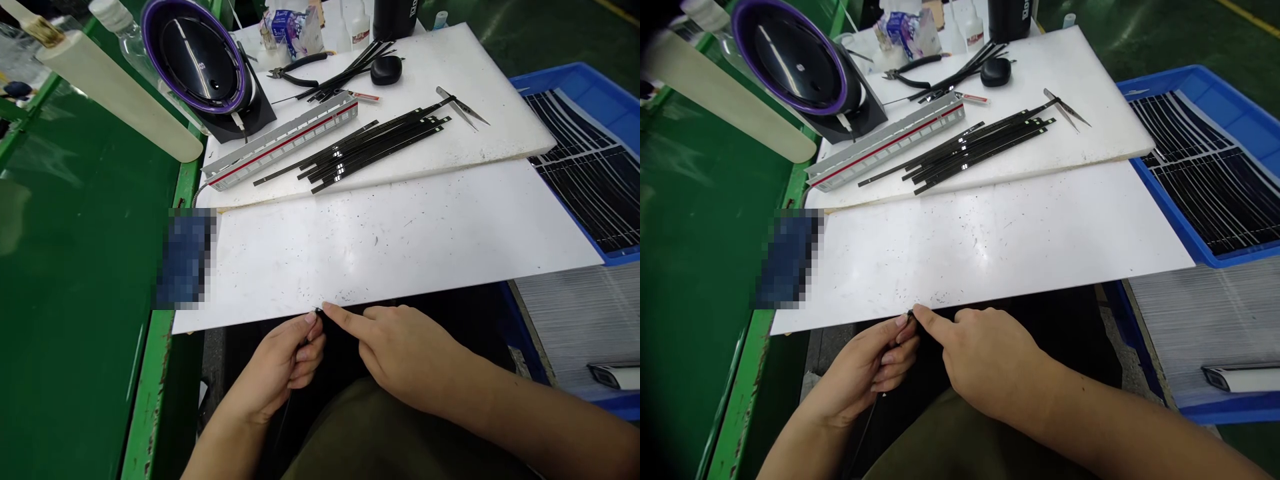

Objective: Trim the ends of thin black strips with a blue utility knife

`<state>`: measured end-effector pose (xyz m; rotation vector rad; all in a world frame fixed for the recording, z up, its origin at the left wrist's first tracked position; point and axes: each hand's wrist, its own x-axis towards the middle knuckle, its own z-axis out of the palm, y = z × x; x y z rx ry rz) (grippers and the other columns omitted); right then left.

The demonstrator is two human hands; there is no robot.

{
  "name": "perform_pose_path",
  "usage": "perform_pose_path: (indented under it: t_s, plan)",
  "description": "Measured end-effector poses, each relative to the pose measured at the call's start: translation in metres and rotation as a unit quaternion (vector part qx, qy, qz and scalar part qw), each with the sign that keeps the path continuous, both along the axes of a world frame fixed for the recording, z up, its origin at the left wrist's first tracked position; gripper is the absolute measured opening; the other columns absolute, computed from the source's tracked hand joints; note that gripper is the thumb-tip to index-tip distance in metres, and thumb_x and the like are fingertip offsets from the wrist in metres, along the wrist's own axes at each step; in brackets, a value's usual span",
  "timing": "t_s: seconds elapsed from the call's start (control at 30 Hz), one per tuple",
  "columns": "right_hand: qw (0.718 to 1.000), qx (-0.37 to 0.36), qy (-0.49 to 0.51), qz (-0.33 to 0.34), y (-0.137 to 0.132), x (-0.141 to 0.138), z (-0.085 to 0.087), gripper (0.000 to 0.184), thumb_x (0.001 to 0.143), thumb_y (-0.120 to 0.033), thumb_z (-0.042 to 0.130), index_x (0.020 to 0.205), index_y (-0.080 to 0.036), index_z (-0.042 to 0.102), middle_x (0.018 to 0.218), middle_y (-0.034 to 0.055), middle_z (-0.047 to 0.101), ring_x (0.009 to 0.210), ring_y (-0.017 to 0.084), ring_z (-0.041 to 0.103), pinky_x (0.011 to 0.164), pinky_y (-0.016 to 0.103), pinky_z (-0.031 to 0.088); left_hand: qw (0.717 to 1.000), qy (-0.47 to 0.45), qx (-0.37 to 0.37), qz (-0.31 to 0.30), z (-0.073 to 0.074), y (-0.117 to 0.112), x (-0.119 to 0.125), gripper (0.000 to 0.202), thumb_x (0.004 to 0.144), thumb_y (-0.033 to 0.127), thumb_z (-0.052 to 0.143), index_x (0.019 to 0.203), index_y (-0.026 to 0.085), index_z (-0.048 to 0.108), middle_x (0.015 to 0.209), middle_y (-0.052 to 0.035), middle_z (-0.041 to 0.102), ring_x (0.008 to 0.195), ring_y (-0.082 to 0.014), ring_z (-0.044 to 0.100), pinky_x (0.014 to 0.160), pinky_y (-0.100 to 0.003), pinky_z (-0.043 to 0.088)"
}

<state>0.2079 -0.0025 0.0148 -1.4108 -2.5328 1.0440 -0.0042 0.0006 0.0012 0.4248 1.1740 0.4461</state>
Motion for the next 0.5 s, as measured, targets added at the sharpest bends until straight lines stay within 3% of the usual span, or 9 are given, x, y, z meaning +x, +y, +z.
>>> perform_pose_path:
  t_s: [0.5]
  plan:
    - [0.997, 0.053, -0.057, 0.012, -0.0018, -0.0037, -0.0005, 0.066, 0.092, -0.014, 0.047, 0.153, -0.033, 0.032, 0.075, 0.0001, 0.063, 0.057, 0.018, 0.056, 0.049, 0.031, 0.022, 1.000, 0.013, 0.016, -0.008, 0.0028, 0.0003, 0.0031, 0.036, 0.091, 0.048, 0.056, 0.073, 0.019, 0.045, 0.058, 0.0078, 0.032, 0.044, -0.0034, 0.016, 0.038, -0.014, 0.010]
